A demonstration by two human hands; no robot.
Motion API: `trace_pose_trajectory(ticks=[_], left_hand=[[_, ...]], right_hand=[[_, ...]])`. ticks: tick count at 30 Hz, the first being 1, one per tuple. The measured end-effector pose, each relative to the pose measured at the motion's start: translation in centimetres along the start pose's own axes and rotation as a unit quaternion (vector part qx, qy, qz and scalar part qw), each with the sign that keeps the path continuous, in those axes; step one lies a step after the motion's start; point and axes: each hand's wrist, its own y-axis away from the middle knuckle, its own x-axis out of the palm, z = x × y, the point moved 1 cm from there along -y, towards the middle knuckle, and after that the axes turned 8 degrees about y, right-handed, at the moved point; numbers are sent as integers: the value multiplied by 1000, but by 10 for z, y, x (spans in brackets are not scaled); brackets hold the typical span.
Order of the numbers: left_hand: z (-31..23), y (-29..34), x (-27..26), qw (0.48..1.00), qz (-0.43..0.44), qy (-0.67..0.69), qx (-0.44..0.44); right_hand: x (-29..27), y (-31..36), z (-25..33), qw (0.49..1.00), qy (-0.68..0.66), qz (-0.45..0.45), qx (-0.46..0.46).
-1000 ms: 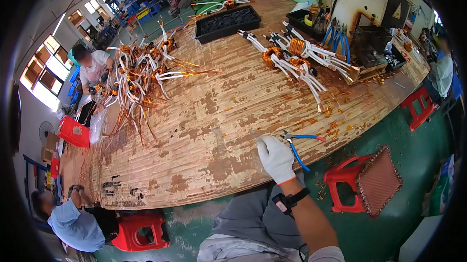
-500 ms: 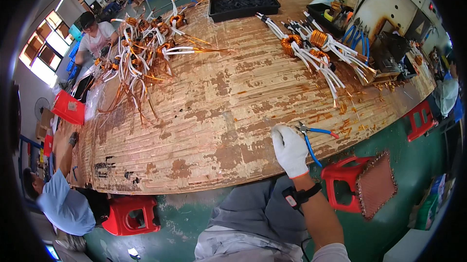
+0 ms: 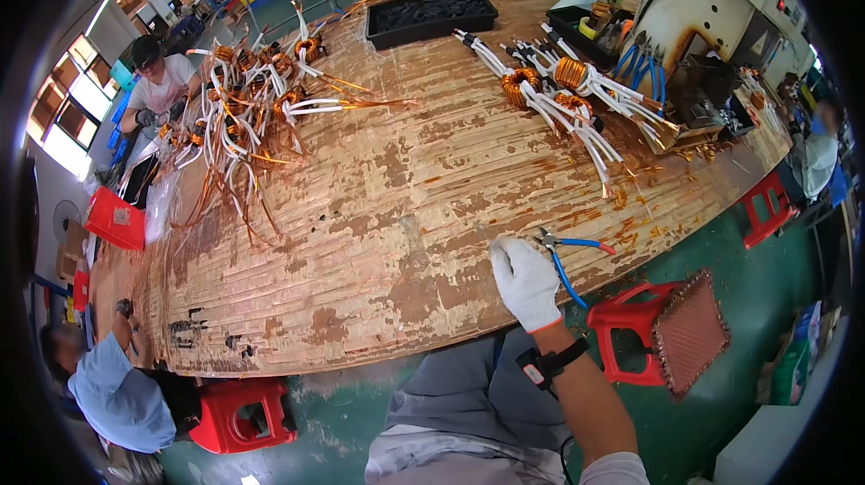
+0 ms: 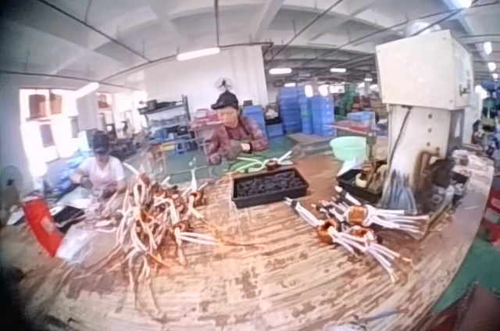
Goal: The worker trims and organizes copper wire leads on electrical motor stators at a production table.
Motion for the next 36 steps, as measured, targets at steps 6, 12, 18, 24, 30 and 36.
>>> trace_pose_trajectory(ticks=[6,12,18,24,30,36], left_hand=[[-30,5,-24,995,-44,60,69],[-56,39,-67,956,-114,169,211],[-79,64,-100,895,-140,245,345],[-87,70,-112,860,-131,283,404],[-85,68,-118,833,-123,313,439],[-85,63,-121,810,-116,335,467]], right_hand=[[-1,1,-3,1000,9,3,20],[1,3,-6,1000,23,0,15],[-3,-2,-5,999,32,-9,5],[1,1,-6,1000,17,5,17],[2,4,-3,999,28,15,23],[-3,5,-3,999,47,25,11]])
